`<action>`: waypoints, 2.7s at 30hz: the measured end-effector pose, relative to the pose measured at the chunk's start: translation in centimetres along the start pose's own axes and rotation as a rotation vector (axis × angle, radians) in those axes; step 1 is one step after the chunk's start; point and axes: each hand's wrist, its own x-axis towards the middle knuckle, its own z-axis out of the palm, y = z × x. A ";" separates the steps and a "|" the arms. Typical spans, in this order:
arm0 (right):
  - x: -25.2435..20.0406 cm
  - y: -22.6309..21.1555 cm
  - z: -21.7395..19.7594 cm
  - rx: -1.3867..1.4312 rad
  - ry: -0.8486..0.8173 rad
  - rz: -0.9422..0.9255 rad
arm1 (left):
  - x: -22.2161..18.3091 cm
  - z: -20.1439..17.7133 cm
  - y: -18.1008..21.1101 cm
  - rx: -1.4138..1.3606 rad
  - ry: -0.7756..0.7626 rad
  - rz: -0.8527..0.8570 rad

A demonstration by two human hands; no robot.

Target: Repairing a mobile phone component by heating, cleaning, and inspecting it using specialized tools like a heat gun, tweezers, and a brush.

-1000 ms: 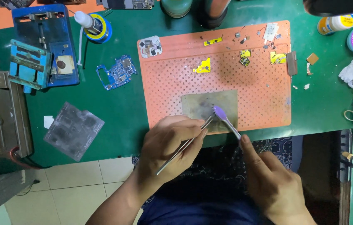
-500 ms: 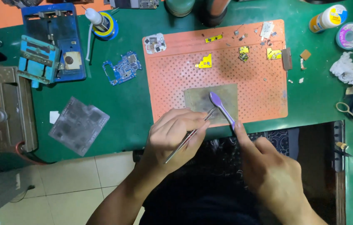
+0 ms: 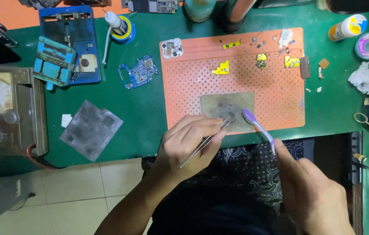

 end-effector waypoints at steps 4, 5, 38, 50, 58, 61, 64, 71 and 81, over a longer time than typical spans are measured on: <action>0.6 0.0 1.3 0.104 0.258 -0.154 | -0.2 0.1 -0.3 0.029 0.016 0.008; 0.5 -0.1 1.3 0.123 0.201 -0.095 | -0.3 0.2 -0.3 0.020 0.015 0.013; 1.2 1.6 3.3 0.055 0.264 -0.179 | -1.1 1.1 -0.7 -0.003 -0.009 -0.047; 1.1 1.8 3.7 0.040 0.296 -0.182 | -0.9 0.8 -0.9 -0.041 -0.079 -0.026; 0.8 1.0 3.4 0.040 0.304 -0.150 | -0.8 0.6 -0.9 -0.018 -0.016 -0.001; 1.2 -0.6 2.9 -0.058 0.294 -0.187 | -0.8 0.7 -0.6 -0.021 0.003 -0.011; 0.7 -0.6 1.6 -0.153 0.181 -0.278 | -0.7 0.8 -0.5 -0.003 0.025 -0.025; 1.7 -1.6 1.5 -0.297 0.343 -0.344 | -0.4 0.0 0.0 -0.008 0.022 -0.017; 1.5 -1.0 -0.4 -0.488 0.371 -0.484 | -0.9 0.0 0.0 -0.017 0.036 -0.050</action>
